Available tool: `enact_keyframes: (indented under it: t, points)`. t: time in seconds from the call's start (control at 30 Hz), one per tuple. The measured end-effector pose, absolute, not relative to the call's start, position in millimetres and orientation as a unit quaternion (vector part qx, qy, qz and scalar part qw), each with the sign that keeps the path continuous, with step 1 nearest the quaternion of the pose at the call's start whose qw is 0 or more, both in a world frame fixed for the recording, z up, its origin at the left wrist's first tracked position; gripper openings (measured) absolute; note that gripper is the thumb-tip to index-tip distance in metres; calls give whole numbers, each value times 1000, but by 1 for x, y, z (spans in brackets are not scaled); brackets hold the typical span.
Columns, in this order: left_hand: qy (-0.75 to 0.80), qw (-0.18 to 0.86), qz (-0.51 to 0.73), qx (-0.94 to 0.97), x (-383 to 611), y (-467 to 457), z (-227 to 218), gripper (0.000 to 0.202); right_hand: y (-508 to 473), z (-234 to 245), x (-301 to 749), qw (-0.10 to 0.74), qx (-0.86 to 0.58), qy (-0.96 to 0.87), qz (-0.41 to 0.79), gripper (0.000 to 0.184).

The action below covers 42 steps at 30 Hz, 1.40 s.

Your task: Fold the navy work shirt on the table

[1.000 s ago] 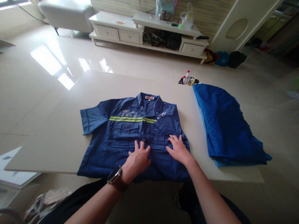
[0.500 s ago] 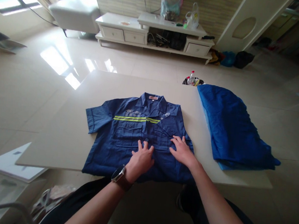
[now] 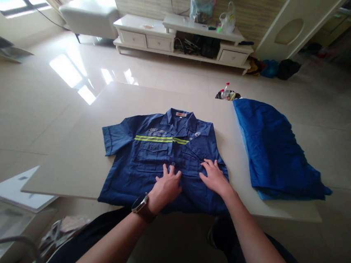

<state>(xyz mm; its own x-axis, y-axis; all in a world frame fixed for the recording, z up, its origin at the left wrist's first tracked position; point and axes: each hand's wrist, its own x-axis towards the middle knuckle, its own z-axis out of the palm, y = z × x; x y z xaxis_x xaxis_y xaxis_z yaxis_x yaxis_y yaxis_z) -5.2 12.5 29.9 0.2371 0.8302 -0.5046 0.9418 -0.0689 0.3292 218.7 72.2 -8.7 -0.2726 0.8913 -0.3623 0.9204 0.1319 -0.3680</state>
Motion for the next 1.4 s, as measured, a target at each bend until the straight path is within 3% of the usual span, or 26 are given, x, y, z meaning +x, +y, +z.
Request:
enact_keyframes:
  t: [1.4]
  points:
    - [613, 279, -98, 733, -3, 11, 30, 57, 73, 0, 216, 62, 608, 747, -262, 48]
